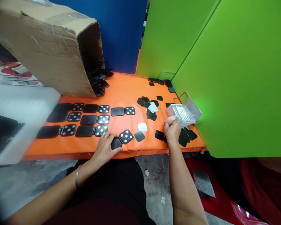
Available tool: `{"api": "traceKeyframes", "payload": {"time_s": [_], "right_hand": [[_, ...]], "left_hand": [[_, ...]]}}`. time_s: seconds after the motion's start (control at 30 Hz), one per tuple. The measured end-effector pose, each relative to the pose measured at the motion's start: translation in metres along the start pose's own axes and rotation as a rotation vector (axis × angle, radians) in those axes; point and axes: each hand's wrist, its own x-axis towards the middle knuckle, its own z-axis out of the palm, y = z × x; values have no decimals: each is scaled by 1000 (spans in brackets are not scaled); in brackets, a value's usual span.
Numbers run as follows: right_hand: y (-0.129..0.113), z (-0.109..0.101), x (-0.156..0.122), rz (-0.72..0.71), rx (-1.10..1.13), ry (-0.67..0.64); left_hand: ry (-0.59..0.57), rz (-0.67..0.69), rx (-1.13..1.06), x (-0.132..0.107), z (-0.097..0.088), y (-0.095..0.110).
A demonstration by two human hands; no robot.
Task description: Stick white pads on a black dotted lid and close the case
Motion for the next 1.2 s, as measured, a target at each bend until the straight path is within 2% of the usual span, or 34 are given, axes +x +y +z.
{"api": "traceKeyframes", "payload": {"time_s": [0.23, 0.37, 0.4, 0.43, 0.53, 0.57, 0.7, 0.77, 0.97, 1.07, 1.2], "right_hand": [[-3, -13, -6, 12, -45, -88], [1, -25, -26, 18, 28, -9], [0, -27, -34, 15, 54, -23], [-1, -28, -43, 7, 91, -79], [-14, -26, -73, -50, 239, -361], [-20, -23, -81, -83, 260, -408], [-44, -12, -100, -184, 190, -409], [-53, -8, -100, -188, 138, -419], [-70, -7, -93, -151, 24, -527], [-74, -9, -96, -153, 12, -498], [-75, -14, -105, -208, 74, -392]], "left_hand": [[-33, -1, 44, 5, -5, 5], [0, -8, 16, 0, -4, 8], [2, -11, 11, -1, -3, 8], [4, -15, 3, -3, -3, 8], [-10, -41, -36, -4, -3, 9], [-28, -56, -47, -4, -4, 9], [-157, -97, -65, -4, -14, 13], [-188, -107, -152, -6, -21, 16], [-260, -204, -633, -11, -36, 14], [-271, -305, -764, -12, -40, 11], [-386, -470, -1079, -13, -45, 11]]}}
